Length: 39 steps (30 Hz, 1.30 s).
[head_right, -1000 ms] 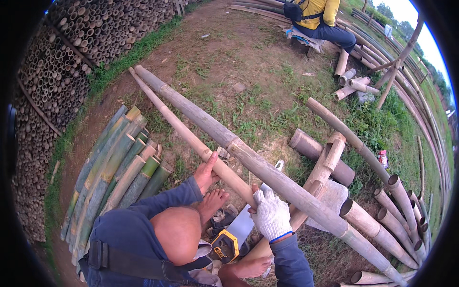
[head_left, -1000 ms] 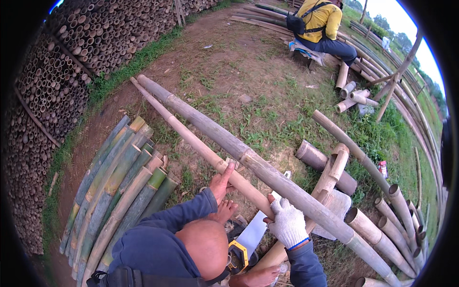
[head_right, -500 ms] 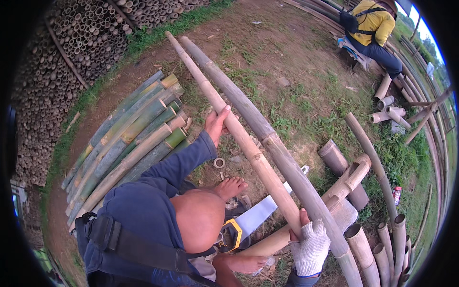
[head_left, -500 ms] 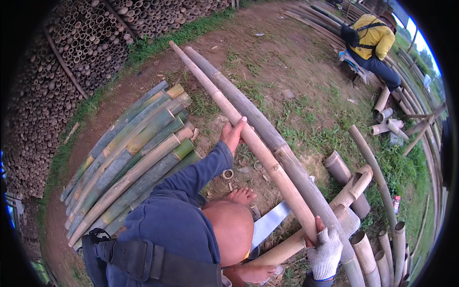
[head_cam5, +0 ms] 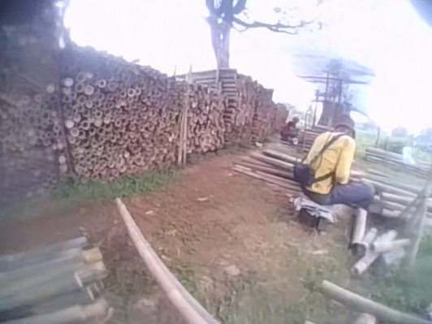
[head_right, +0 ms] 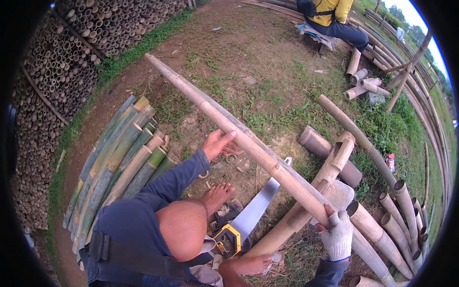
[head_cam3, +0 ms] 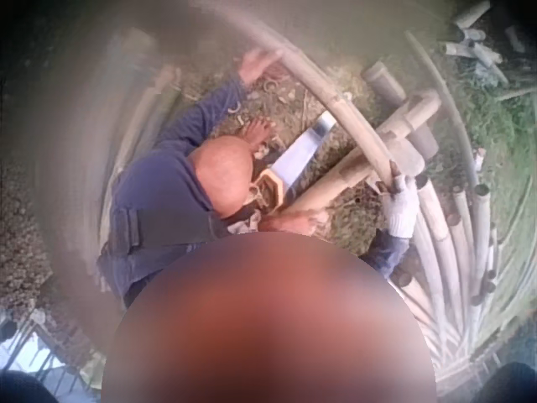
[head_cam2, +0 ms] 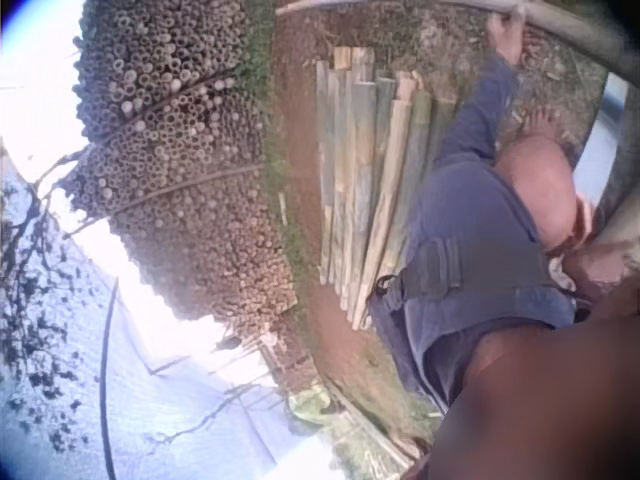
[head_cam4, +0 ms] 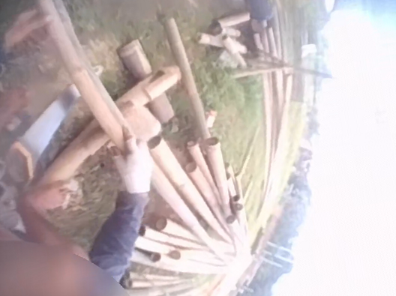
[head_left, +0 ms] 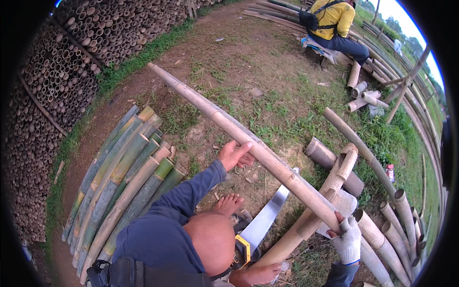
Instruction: The person sits on the ground and uses a hand saw to cut long bamboo poles into shorter sections. They position each pole on a makeshift wooden stand, saw through it, and then move the cut pieces aside.
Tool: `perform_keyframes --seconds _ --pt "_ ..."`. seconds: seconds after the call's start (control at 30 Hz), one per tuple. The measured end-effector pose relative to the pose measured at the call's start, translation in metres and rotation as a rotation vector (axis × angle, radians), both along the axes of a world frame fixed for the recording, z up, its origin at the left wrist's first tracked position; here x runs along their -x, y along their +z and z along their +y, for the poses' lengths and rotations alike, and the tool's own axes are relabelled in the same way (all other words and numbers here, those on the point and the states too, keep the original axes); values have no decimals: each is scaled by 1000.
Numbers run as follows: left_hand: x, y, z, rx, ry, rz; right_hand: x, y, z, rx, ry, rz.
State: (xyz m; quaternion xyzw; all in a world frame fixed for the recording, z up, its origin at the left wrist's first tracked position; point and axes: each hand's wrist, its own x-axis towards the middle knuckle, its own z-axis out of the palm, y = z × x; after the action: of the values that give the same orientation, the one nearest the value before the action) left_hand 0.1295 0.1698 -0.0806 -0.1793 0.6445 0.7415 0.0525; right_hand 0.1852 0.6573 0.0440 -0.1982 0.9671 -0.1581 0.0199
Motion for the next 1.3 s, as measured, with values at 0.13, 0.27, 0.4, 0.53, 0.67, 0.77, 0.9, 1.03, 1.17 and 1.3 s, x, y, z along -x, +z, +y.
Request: perform_keyframes --seconds 0.13,0.27,0.4,0.53,0.67,0.77,0.9,1.03,1.17,1.3 --pt "4 19 -2 577 -259 75 17 -24 4 -105 -16 20" --pt "23 36 27 1050 -326 713 30 -41 11 -214 -65 52" --pt "67 27 74 1422 -662 1139 39 -46 18 -126 -82 -60" --pt "102 6 82 1396 -1143 719 41 -47 19 -137 -51 20" --pt "120 -7 64 1231 -1137 698 42 -49 17 -85 -107 -34" --pt "128 -10 62 1194 -1118 718 44 -51 17 -74 -123 -30" --pt "133 -6 67 1128 -1194 682 47 -51 20 -116 -133 -46" --pt "134 1 71 1075 -1231 652 47 -53 24 -132 -161 -101" --pt "134 1 87 1174 -1307 630 47 -58 24 -143 -161 -89" --pt "128 6 101 1312 -1359 575 40 -57 18 -228 -138 -55"
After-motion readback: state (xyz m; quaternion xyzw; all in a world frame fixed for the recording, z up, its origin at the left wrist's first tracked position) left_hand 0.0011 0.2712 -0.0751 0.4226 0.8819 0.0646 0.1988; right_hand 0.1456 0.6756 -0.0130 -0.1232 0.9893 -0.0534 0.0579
